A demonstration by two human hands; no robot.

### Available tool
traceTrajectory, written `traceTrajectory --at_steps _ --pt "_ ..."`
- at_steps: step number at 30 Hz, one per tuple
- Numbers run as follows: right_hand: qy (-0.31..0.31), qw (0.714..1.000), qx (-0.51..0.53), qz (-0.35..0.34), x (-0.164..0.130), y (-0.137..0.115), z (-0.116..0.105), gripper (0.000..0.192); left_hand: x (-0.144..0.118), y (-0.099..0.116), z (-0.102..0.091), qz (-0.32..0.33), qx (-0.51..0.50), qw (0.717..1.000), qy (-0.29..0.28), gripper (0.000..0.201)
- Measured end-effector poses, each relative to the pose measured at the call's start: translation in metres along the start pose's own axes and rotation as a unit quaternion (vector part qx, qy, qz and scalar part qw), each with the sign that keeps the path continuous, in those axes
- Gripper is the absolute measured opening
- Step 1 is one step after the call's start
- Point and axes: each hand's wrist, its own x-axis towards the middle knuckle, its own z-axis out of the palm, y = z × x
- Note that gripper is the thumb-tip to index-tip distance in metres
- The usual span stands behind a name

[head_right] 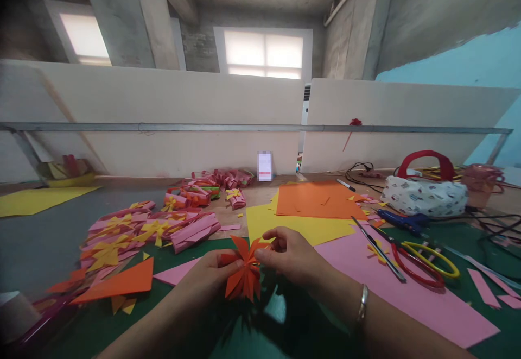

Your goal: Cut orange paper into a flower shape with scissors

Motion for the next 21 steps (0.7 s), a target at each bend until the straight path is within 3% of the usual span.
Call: traceTrajectory --at_steps 4,8,13,21 --pt "-0.017 1.0 -0.011 0.021 -0.008 -0.006 0.005 0.071 0.002 -0.001 0.0 0.051 0.049 0.997 0.012 0.018" --pt "0.014 0.997 -0.074 0.016 -0.014 -0.008 0.011 0.087 0.002 -0.002 -0.002 0.056 0.091 0.994 0.032 0.017" --pt "0.003 0.998 -0.051 -0.025 -0.011 -0.001 0.012 0.072 0.004 -0.002 -0.001 0.029 0.035 0.999 -0.004 0.016" --pt "-0.004 1.0 0.002 -0.006 -0.004 0.004 0.009 0.054 -0.003 -0.003 0.003 -0.08 -0.102 0.991 -0.007 0.011"
